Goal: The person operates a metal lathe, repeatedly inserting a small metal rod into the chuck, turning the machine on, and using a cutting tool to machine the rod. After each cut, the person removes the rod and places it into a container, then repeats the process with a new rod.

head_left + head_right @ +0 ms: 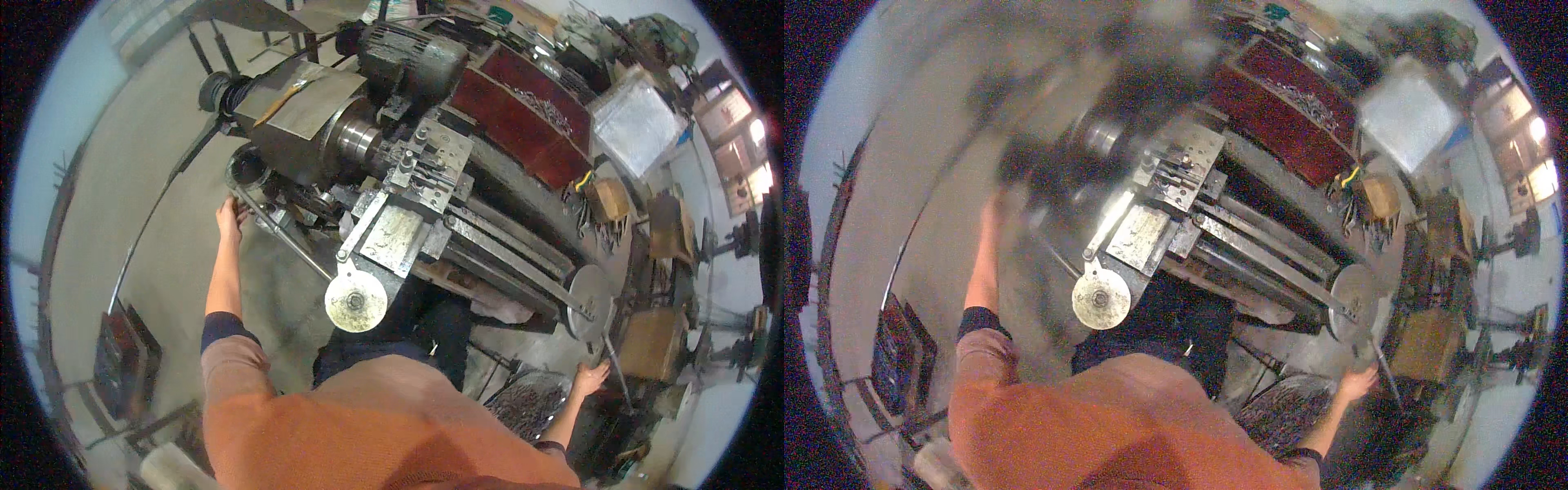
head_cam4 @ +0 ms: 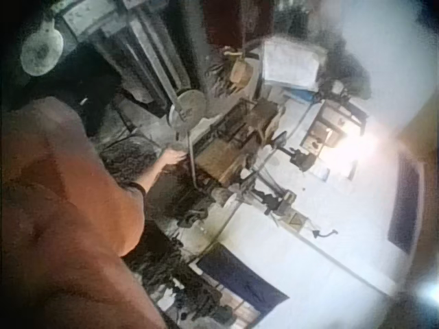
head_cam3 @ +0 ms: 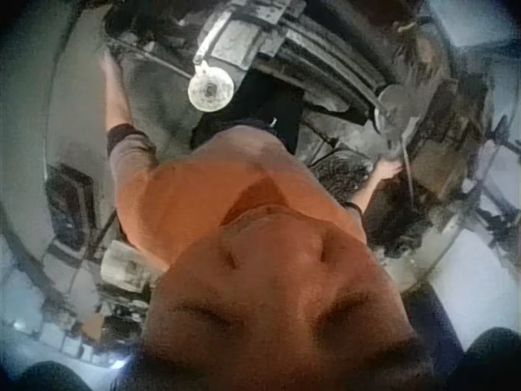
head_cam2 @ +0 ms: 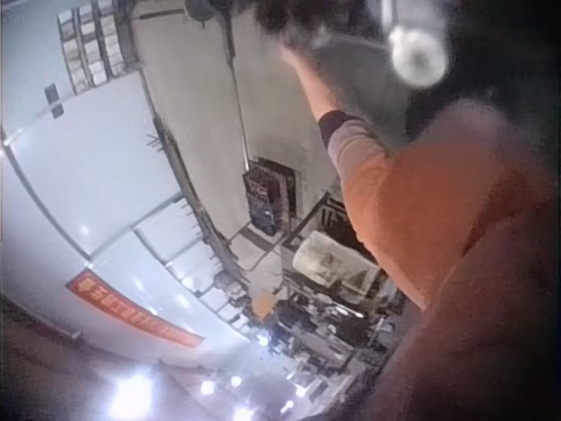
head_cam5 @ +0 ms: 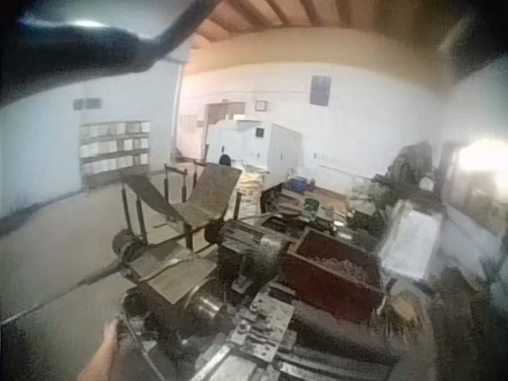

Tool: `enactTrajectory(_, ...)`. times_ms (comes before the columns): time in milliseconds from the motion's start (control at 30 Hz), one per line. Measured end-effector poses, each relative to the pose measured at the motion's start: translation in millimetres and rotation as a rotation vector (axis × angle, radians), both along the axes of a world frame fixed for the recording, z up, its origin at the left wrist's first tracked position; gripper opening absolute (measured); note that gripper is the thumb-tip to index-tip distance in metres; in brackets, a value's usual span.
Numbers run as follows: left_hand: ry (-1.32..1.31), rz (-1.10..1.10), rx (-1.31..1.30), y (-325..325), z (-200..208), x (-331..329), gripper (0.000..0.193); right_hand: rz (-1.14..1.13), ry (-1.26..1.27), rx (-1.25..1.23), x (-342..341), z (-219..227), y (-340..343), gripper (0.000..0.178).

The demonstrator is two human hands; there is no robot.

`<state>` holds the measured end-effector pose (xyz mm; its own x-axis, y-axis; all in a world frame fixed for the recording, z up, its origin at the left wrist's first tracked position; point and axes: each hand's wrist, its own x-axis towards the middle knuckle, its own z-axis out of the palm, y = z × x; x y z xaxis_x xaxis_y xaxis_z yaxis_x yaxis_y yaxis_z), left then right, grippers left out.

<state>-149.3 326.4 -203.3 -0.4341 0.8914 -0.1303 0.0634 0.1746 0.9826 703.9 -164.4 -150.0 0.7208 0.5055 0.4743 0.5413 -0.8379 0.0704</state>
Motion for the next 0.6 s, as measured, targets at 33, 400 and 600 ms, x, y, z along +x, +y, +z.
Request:
enactTrajectory(33,0.285,-0.081,-0.019,2,-22,-12,0.035,0.058,0.103,0.051,-17,-8,-3,0.073)
enactTrajectory(400,1.226,-0.226,-0.167,35,-74,67,0.044,0.157,0.385,0.195,-121,13,5,0.047)
enactTrajectory(600,1.091,-0.464,-0.315,34,-101,30,0.031,0.211,0.373,0.168,-108,61,57,0.042)
